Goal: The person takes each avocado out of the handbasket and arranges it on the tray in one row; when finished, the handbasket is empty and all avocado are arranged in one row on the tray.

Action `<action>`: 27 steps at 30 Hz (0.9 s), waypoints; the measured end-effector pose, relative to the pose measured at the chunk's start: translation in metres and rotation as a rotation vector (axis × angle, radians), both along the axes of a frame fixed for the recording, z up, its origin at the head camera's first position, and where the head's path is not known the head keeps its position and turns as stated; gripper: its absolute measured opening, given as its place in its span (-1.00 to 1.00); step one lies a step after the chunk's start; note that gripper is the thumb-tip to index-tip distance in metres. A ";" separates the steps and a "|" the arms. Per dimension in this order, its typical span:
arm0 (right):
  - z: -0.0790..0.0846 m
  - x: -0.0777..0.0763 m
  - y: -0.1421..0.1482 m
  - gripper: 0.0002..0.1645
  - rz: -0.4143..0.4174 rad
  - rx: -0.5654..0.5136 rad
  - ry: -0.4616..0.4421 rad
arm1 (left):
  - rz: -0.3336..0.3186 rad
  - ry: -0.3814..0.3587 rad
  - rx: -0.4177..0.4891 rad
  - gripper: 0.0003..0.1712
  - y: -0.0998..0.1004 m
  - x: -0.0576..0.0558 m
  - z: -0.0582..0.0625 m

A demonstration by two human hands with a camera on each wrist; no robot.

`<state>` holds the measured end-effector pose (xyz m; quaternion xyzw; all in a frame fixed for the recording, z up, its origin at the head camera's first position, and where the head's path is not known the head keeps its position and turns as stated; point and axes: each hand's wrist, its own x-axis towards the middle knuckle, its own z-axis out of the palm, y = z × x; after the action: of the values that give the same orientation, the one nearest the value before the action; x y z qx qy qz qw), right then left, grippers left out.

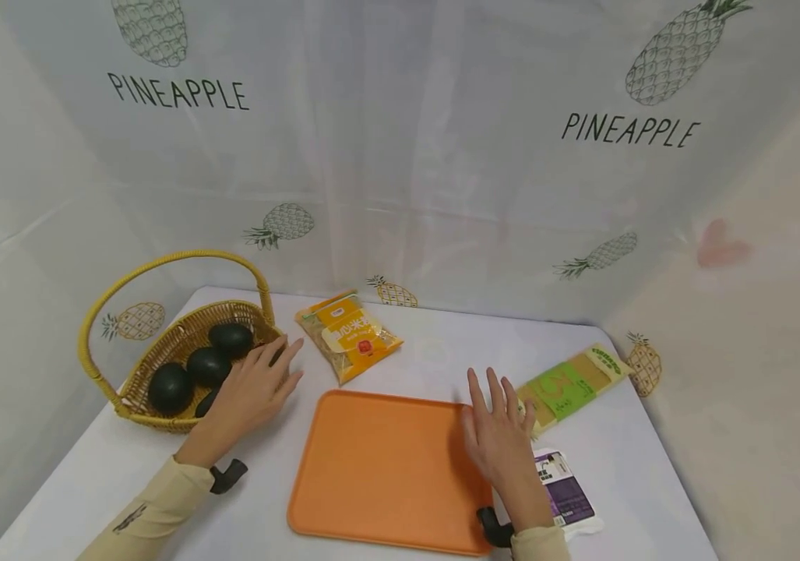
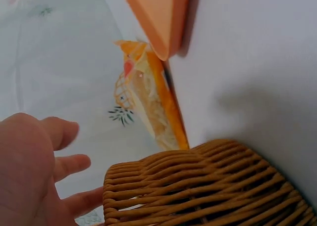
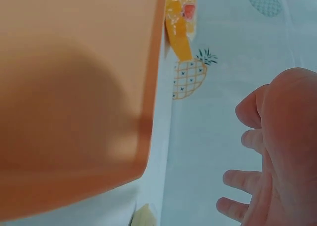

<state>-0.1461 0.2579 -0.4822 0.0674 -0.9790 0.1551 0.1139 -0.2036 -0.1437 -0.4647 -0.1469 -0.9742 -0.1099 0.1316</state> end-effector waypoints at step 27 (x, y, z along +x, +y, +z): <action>-0.008 0.018 0.007 -0.29 0.014 -0.045 0.044 | -0.102 -0.034 0.192 -0.62 -0.031 -0.001 0.011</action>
<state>-0.1279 0.2653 -0.4903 0.0751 -0.9720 0.1764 0.1358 -0.2044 -0.1743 -0.4533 -0.1812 -0.9525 -0.2116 0.1229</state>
